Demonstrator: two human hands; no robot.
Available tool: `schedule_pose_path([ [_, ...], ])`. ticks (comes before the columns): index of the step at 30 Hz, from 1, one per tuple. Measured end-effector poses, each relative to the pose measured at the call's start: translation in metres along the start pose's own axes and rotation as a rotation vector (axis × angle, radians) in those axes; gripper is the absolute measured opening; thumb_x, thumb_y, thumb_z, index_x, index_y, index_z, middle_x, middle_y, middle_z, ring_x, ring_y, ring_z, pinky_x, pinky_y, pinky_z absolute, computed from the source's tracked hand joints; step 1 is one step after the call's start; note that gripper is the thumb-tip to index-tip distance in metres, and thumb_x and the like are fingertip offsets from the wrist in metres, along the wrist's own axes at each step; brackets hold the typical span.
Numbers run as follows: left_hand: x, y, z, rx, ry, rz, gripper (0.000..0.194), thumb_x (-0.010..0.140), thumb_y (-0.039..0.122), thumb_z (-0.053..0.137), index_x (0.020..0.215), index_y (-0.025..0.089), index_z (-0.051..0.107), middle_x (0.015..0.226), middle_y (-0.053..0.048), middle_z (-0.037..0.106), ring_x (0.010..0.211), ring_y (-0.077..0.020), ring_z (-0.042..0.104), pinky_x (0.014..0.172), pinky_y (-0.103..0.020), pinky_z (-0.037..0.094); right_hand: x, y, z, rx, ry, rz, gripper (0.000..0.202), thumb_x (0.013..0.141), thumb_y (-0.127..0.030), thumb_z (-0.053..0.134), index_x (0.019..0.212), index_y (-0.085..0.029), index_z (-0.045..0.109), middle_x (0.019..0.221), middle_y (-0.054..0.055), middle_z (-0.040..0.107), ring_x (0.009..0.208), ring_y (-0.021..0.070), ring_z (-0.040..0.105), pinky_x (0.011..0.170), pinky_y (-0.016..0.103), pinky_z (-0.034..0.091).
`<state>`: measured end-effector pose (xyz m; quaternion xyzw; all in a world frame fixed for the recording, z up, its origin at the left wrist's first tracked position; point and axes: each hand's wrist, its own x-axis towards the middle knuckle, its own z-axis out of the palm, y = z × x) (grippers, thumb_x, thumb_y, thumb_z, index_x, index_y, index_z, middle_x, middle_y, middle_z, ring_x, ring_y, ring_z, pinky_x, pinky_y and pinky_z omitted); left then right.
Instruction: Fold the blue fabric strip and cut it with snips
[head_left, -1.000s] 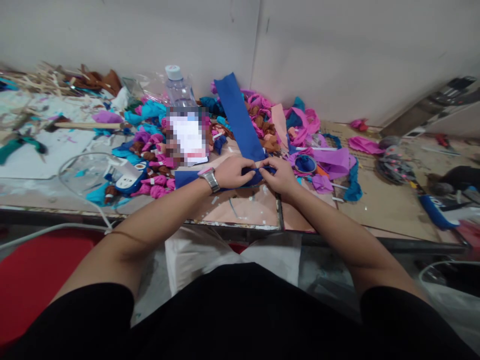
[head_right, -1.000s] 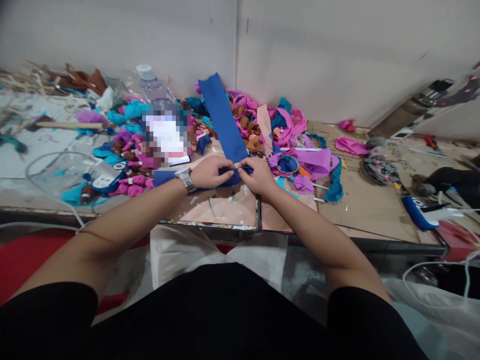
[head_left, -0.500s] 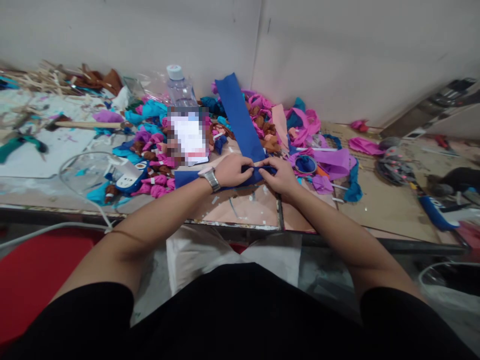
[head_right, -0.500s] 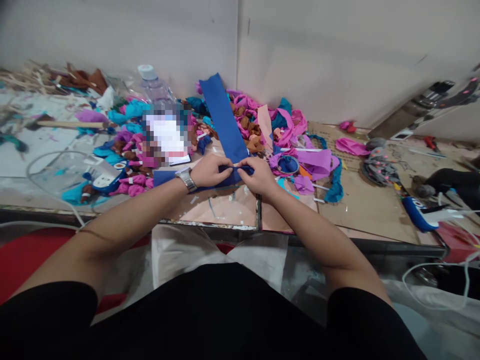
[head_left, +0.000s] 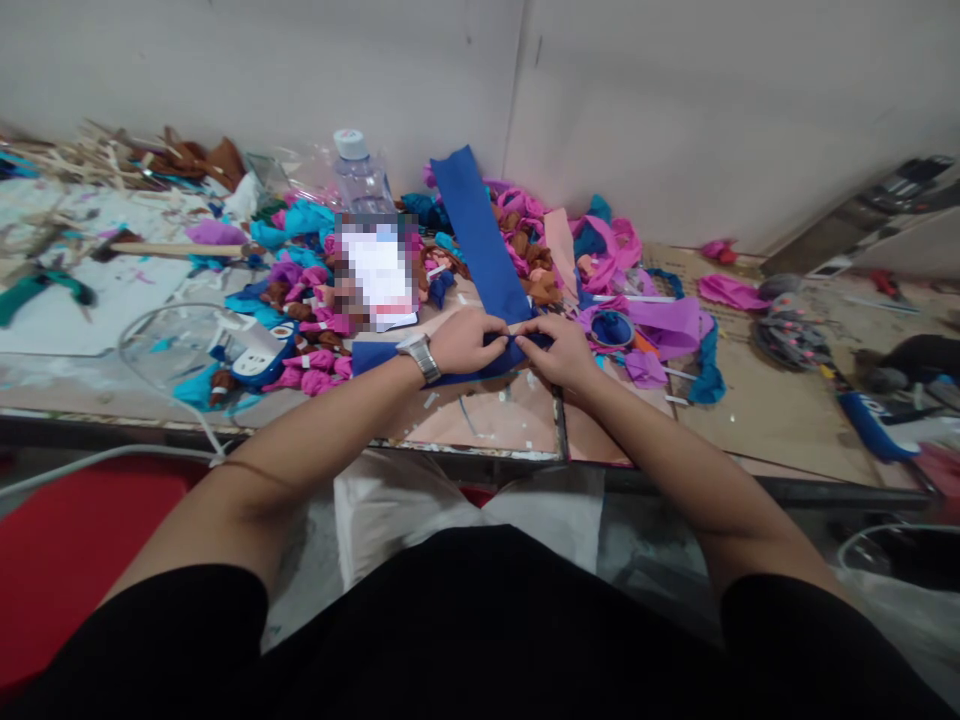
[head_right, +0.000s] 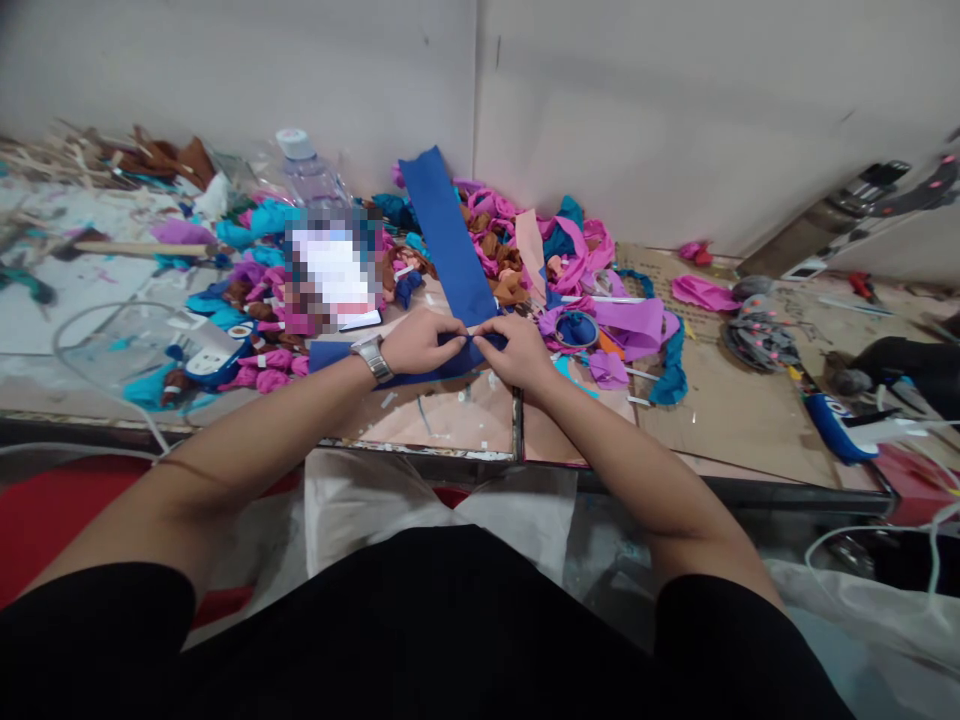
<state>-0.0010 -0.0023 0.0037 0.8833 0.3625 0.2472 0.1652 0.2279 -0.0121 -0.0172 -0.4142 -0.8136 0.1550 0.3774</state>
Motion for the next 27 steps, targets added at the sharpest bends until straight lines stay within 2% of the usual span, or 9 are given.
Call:
schedule_pose_path([
  [12,0.0001,0.0037,0.0005,-0.036,-0.016,-0.027,0.033,0.095,0.037,0.052,0.089,0.017,0.078,0.077,-0.005,0.075,0.067,-0.0178,0.062,0.068,-0.032,0.041,-0.0005,0.0028,0.0022,-0.008,0.025,-0.065,0.011,0.092,-0.033,0.071,0.096,-0.025,0.079,0.1,0.005,0.084,0.093,0.0266,0.075,0.09,0.045,0.055],
  [17,0.0009,0.0028,0.0003,-0.009,-0.016,-0.06,0.032,0.092,0.032,0.051,0.089,0.017,0.079,0.08,-0.007,0.077,0.07,-0.0197,0.063,0.069,-0.033,0.042,0.0,0.0008,0.0019,-0.036,0.032,-0.048,0.01,0.093,-0.032,0.071,0.096,-0.027,0.079,0.1,0.004,0.084,0.093,0.026,0.075,0.091,0.045,0.055],
  [23,0.0019,0.0004,0.0012,-0.013,-0.031,-0.081,0.035,0.089,0.028,0.05,0.099,0.017,0.082,0.09,-0.008,0.08,0.08,-0.0227,0.068,0.074,-0.035,0.045,-0.0003,-0.0017,0.0,0.004,0.031,-0.102,0.011,0.093,-0.03,0.072,0.099,-0.026,0.08,0.103,0.004,0.084,0.096,0.0262,0.076,0.092,0.045,0.055],
  [27,0.0025,0.0005,0.0001,-0.033,-0.048,-0.091,0.035,0.087,0.025,0.049,0.098,0.017,0.082,0.09,-0.008,0.079,0.079,-0.0218,0.067,0.077,-0.035,0.048,-0.0002,-0.0008,0.0001,0.026,0.038,-0.123,0.009,0.092,-0.029,0.073,0.097,-0.026,0.08,0.103,0.005,0.084,0.096,0.0261,0.077,0.093,0.044,0.055],
])
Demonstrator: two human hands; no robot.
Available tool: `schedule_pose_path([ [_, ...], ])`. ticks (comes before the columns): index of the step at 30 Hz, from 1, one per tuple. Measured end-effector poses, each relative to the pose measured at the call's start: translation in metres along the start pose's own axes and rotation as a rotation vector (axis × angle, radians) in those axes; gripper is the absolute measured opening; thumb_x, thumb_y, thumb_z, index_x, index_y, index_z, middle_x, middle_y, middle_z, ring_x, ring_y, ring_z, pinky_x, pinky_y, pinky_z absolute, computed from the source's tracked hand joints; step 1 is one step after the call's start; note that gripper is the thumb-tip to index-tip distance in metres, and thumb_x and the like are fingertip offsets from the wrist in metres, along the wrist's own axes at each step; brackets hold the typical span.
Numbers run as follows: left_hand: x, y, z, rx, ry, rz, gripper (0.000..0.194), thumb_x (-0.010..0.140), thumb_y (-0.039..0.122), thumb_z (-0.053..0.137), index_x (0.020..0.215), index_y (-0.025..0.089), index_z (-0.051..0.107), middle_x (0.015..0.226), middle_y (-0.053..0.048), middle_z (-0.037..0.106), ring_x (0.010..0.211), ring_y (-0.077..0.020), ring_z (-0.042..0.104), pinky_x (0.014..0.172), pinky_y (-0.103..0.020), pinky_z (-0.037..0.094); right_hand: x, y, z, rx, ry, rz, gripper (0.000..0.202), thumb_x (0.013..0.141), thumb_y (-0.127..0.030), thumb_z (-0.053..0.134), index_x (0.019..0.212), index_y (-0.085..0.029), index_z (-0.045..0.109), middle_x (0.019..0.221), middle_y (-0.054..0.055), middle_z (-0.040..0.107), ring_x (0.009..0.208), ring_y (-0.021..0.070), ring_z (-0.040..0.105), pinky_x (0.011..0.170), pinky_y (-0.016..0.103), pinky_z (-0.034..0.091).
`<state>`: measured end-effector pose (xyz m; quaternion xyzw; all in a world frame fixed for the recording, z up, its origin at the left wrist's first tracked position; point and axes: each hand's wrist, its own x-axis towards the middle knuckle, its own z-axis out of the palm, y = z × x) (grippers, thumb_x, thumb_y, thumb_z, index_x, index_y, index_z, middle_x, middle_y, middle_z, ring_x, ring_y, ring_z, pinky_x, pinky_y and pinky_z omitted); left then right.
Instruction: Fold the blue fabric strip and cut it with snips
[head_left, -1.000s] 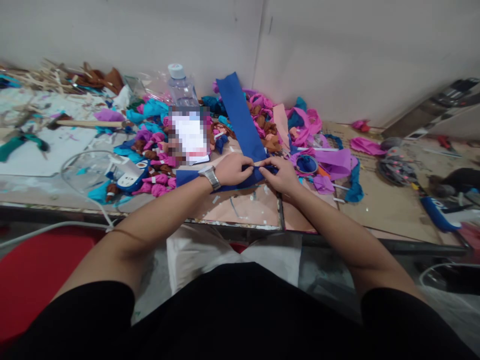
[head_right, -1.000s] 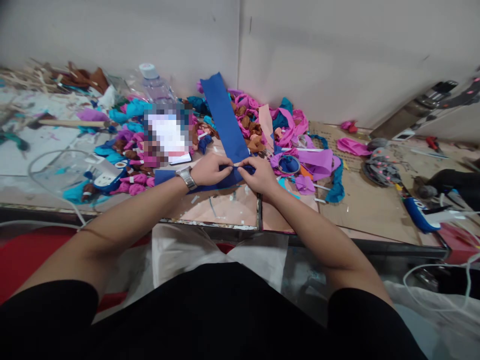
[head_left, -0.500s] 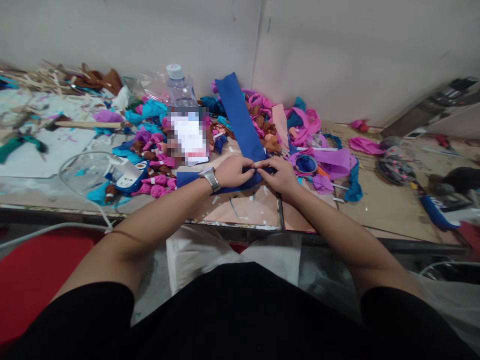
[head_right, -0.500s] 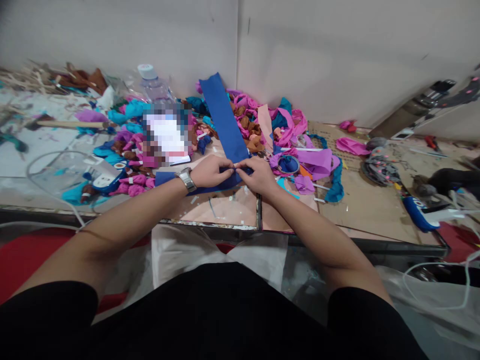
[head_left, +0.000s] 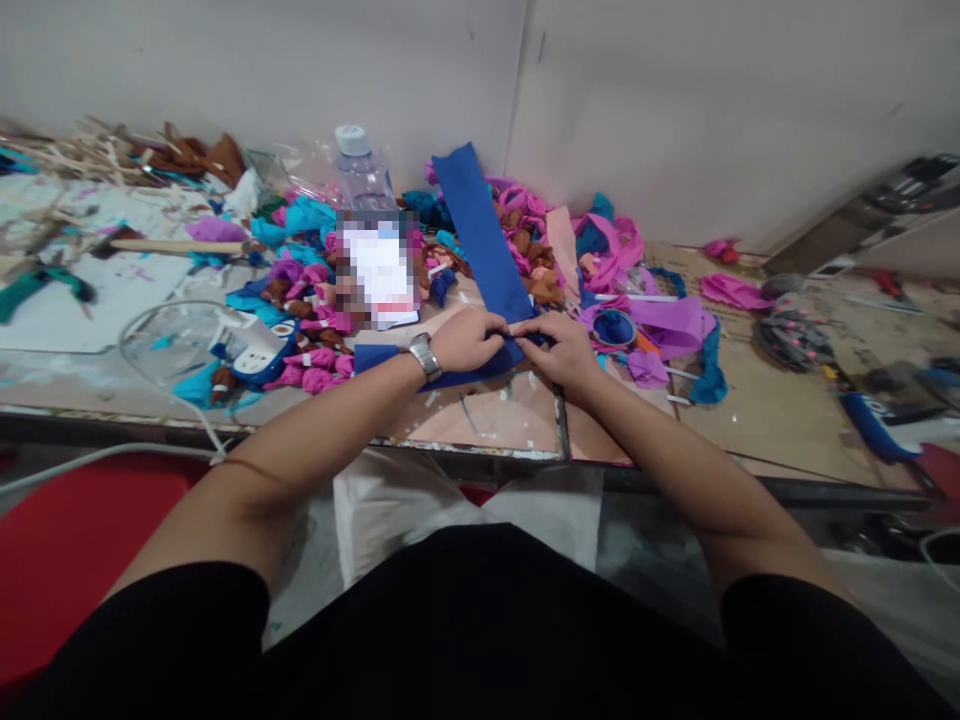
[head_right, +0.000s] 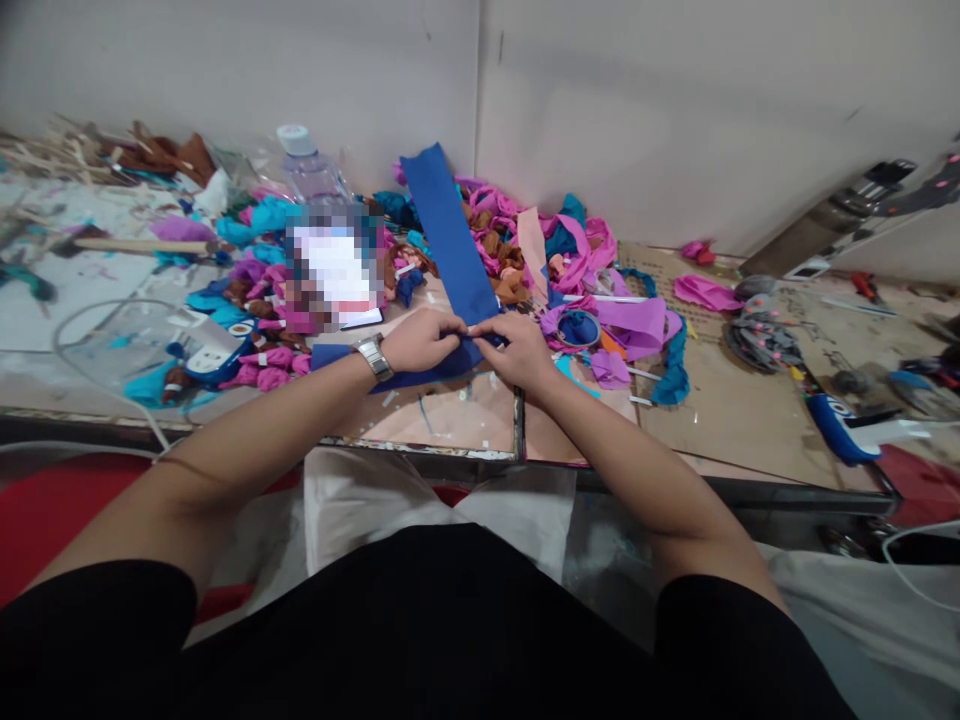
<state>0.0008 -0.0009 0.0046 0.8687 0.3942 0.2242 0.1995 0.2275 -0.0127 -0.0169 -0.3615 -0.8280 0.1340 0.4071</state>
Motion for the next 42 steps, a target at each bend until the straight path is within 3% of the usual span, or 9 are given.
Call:
schedule_pose_path([
  [14,0.0007,-0.0014,-0.0022,-0.068,-0.035,-0.02,0.031,0.087,0.025,0.048,0.094,0.016,0.077,0.084,-0.005,0.074,0.077,-0.0195,0.061,0.074,-0.033,0.042,-0.0002,0.0043,0.004,0.041,0.023,-0.023,0.004,0.09,-0.027,0.076,0.091,-0.026,0.08,0.096,0.004,0.084,0.091,0.0247,0.079,0.089,0.041,0.058],
  [20,0.0011,-0.0012,0.0004,-0.073,-0.015,-0.01,0.041,0.101,0.041,0.044,0.084,0.016,0.071,0.076,-0.005,0.067,0.072,-0.0183,0.057,0.069,-0.033,0.036,-0.0007,0.0037,0.0024,0.026,0.009,-0.013,0.005,0.09,-0.027,0.075,0.093,-0.026,0.079,0.096,0.004,0.083,0.092,0.0255,0.078,0.089,0.042,0.057],
  [31,0.0001,-0.0027,0.003,-0.123,0.024,0.003,0.035,0.099,0.041,0.05,0.089,0.016,0.073,0.077,-0.003,0.068,0.071,-0.0166,0.056,0.069,-0.032,0.035,-0.0006,0.0028,0.0018,-0.043,-0.004,0.012,0.008,0.09,-0.029,0.074,0.095,-0.026,0.078,0.099,0.005,0.083,0.095,0.0276,0.076,0.091,0.045,0.055],
  [42,-0.0002,-0.0015,0.0038,-0.116,0.035,0.0,0.038,0.101,0.044,0.049,0.085,0.017,0.07,0.073,-0.003,0.066,0.067,-0.0159,0.053,0.067,-0.032,0.033,-0.0011,0.0066,0.0018,-0.088,-0.001,-0.061,0.007,0.092,-0.028,0.073,0.096,-0.025,0.078,0.098,0.005,0.083,0.095,0.0271,0.075,0.09,0.045,0.053],
])
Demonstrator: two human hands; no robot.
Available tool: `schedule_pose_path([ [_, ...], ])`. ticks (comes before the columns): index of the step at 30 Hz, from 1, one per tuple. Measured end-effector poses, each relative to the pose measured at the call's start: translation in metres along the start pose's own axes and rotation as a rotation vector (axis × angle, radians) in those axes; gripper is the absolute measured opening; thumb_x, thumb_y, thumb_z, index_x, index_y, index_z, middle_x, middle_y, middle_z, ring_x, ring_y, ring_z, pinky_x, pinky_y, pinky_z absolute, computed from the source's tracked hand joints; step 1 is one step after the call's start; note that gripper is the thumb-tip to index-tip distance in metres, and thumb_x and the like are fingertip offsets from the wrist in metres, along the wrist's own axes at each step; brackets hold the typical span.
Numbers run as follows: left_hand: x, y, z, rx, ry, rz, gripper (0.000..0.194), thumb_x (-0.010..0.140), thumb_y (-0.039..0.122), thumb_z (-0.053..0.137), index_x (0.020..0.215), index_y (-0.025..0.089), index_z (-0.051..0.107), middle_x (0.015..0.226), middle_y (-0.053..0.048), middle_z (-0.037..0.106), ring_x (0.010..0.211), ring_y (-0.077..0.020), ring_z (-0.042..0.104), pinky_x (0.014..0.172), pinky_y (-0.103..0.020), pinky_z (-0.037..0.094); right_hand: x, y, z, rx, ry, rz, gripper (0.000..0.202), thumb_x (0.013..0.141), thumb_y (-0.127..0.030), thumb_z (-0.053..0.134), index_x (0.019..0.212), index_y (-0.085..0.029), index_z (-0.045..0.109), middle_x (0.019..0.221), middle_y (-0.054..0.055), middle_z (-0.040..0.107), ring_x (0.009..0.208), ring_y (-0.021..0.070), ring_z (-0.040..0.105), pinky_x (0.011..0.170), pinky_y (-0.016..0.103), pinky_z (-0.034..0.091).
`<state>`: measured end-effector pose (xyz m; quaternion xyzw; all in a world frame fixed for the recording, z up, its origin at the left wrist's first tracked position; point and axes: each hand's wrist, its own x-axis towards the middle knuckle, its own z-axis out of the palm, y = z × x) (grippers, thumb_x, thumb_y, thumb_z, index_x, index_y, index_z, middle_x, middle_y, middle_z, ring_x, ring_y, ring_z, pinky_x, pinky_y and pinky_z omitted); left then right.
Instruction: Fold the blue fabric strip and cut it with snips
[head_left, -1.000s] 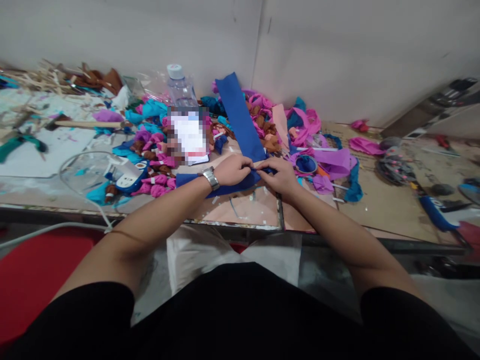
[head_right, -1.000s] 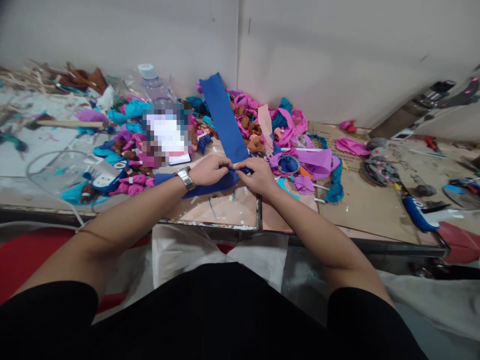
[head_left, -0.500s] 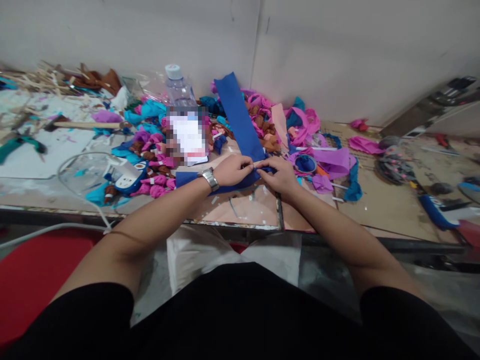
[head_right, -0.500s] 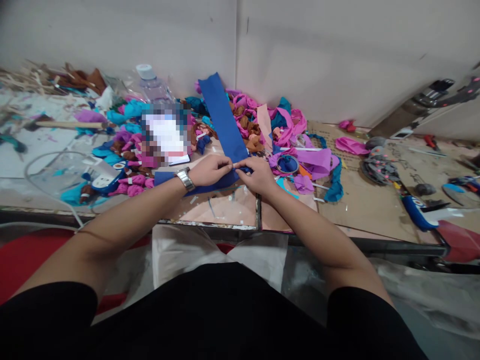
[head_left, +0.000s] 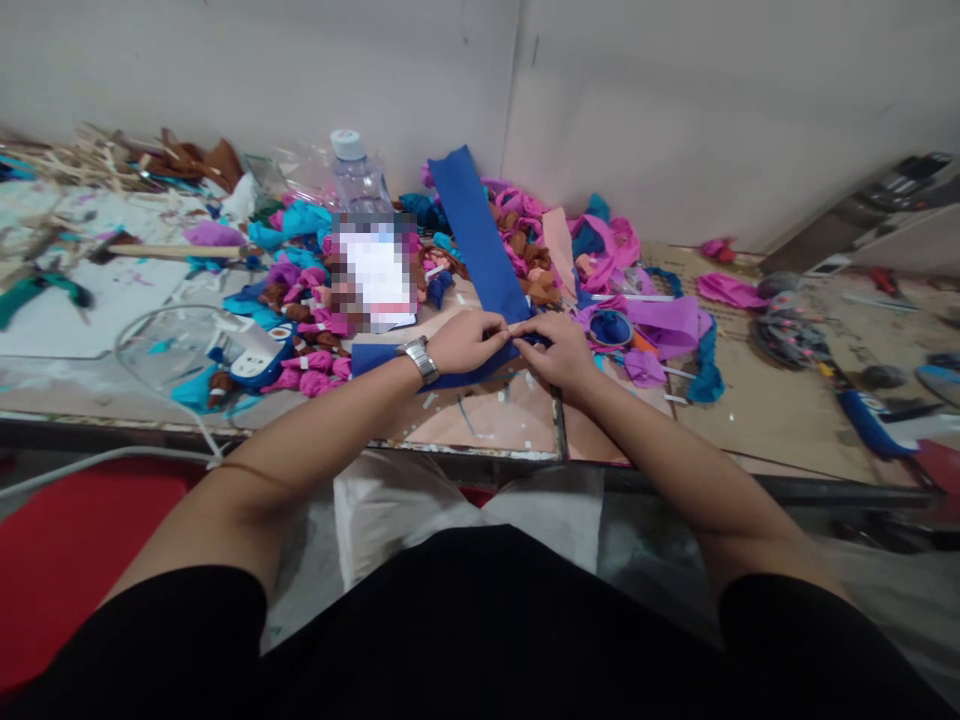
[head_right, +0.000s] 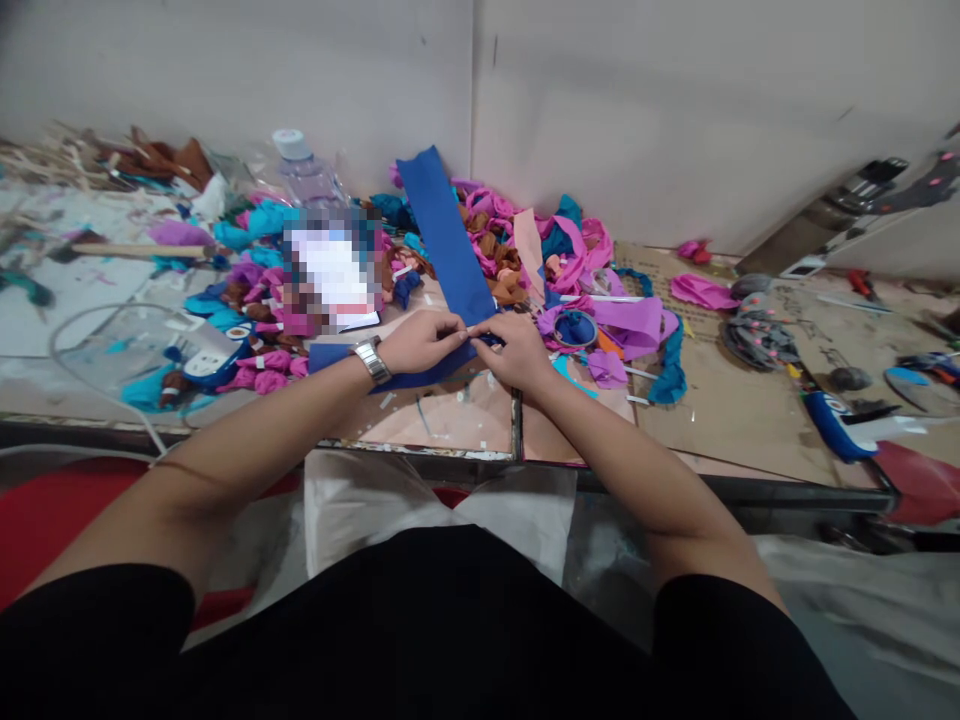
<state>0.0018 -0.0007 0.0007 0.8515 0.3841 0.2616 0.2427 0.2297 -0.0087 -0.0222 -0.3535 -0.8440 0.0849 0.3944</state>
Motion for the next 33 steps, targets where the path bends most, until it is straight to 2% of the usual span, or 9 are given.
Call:
schedule_pose_path([
  [15,0.0003,-0.0008,0.0019,0.023,-0.015,-0.014,0.044,0.104,0.048,0.046,0.079,0.017,0.065,0.069,-0.002,0.061,0.065,-0.0155,0.05,0.065,-0.032,0.03,0.0005,-0.0009,0.0001,-0.02,-0.045,0.021,0.009,0.094,-0.03,0.07,0.097,-0.025,0.077,0.099,0.006,0.082,0.097,0.0278,0.074,0.091,0.045,0.051],
  [22,-0.0004,-0.0007,0.0019,0.036,-0.01,0.009,0.04,0.102,0.046,0.047,0.084,0.018,0.068,0.074,-0.003,0.066,0.069,-0.0168,0.055,0.067,-0.032,0.034,0.0022,-0.0037,-0.0016,-0.039,-0.081,0.065,0.01,0.093,-0.031,0.069,0.095,-0.025,0.077,0.098,0.007,0.082,0.096,0.0284,0.073,0.09,0.046,0.051],
  [33,-0.0014,0.0039,0.0018,0.058,0.003,0.022,0.04,0.103,0.046,0.045,0.082,0.018,0.065,0.077,-0.004,0.068,0.068,-0.0171,0.054,0.068,-0.032,0.033,0.0011,-0.0024,0.0006,-0.029,-0.039,0.061,0.006,0.092,-0.027,0.07,0.093,-0.023,0.074,0.095,0.006,0.08,0.092,0.027,0.071,0.087,0.043,0.05],
])
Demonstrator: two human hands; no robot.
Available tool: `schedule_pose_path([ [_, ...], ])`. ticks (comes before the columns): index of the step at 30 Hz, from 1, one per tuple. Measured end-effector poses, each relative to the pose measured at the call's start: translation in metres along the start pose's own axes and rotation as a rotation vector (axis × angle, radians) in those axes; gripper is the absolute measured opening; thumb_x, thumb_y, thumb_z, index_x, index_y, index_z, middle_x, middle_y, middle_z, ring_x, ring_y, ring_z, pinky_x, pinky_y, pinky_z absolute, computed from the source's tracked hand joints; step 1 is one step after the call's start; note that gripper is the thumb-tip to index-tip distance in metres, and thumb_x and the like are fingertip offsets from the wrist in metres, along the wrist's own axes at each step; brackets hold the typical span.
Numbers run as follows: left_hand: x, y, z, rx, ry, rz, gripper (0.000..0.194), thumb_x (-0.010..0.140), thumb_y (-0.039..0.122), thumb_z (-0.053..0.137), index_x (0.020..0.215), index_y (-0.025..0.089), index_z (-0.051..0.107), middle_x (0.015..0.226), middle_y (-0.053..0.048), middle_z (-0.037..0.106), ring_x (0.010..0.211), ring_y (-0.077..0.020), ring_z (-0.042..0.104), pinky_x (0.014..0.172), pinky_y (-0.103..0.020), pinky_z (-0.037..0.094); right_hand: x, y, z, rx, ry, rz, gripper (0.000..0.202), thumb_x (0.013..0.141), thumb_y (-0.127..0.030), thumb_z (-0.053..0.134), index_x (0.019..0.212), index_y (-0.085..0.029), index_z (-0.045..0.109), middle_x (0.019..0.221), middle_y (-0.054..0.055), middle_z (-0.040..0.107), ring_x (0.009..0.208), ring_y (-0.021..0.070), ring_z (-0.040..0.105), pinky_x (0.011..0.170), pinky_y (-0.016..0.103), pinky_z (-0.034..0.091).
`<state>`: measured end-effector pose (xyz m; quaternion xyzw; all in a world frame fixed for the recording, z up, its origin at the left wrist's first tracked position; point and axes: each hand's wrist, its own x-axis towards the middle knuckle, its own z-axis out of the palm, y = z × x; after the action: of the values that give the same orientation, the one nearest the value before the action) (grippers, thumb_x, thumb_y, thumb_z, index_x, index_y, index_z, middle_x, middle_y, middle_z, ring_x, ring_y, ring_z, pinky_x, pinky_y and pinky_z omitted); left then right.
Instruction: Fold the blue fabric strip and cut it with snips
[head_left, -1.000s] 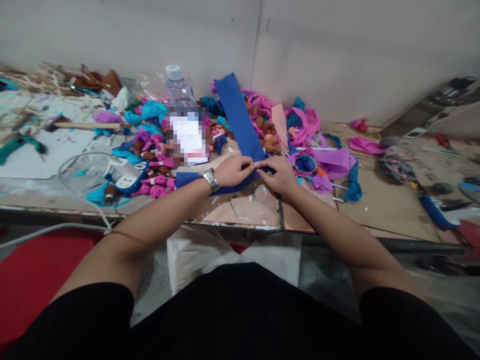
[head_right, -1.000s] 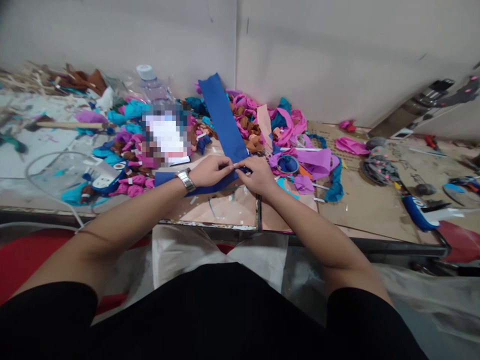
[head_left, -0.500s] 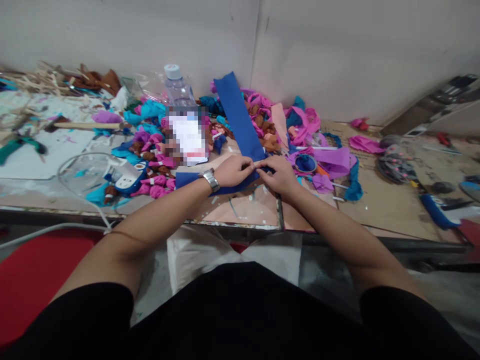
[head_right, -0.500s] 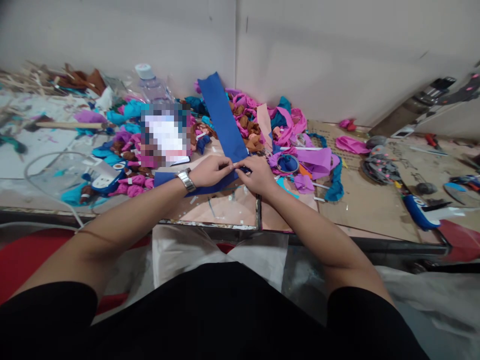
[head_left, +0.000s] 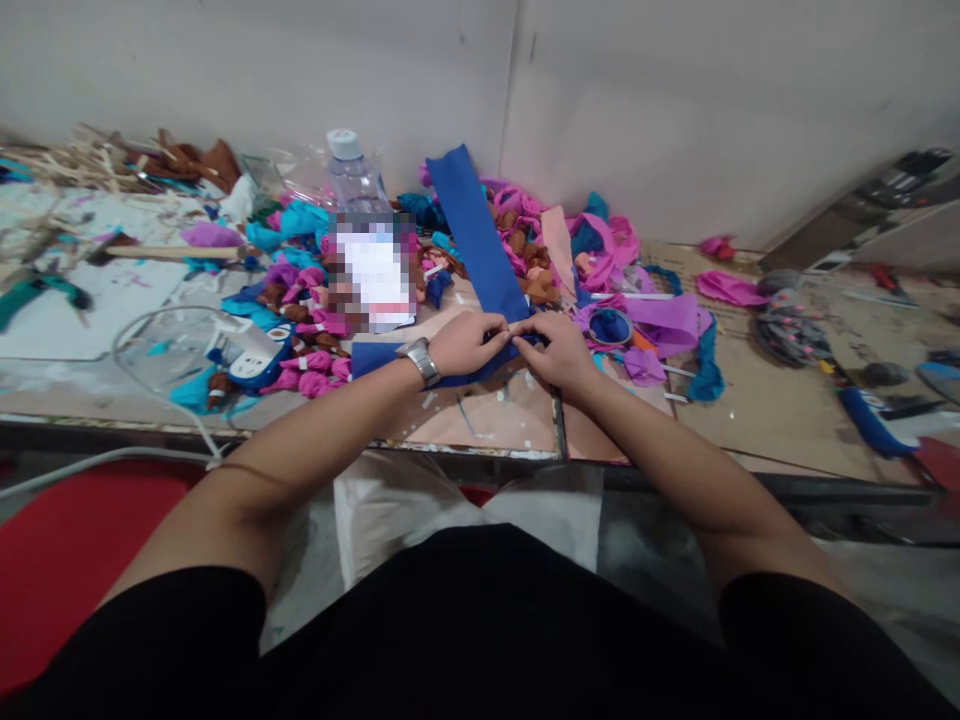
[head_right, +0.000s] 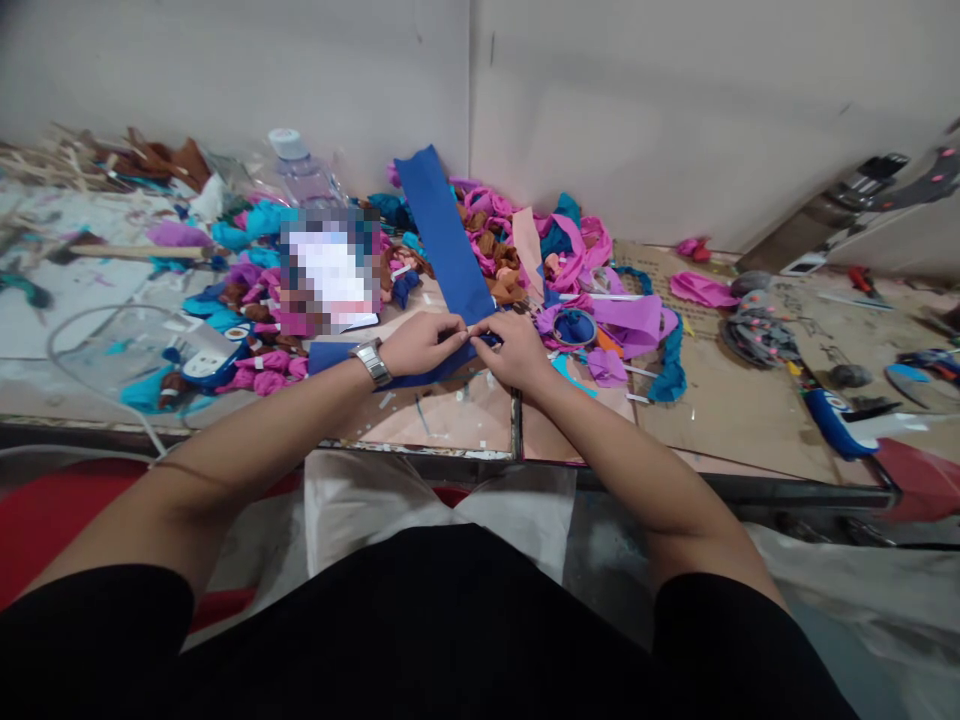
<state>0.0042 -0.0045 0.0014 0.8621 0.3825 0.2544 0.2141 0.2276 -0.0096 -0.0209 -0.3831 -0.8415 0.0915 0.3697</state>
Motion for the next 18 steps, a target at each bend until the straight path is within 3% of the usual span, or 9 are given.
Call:
schedule_pose_path([
  [18,0.0004,-0.003,0.0015,-0.03,-0.02,0.007,0.039,0.103,0.046,0.046,0.086,0.018,0.067,0.08,-0.004,0.07,0.07,-0.0169,0.055,0.069,-0.032,0.035,0.001,-0.0018,-0.0008,-0.015,-0.088,0.019,0.007,0.095,-0.029,0.063,0.094,-0.024,0.068,0.095,0.007,0.077,0.092,0.0274,0.068,0.087,0.043,0.047],
])
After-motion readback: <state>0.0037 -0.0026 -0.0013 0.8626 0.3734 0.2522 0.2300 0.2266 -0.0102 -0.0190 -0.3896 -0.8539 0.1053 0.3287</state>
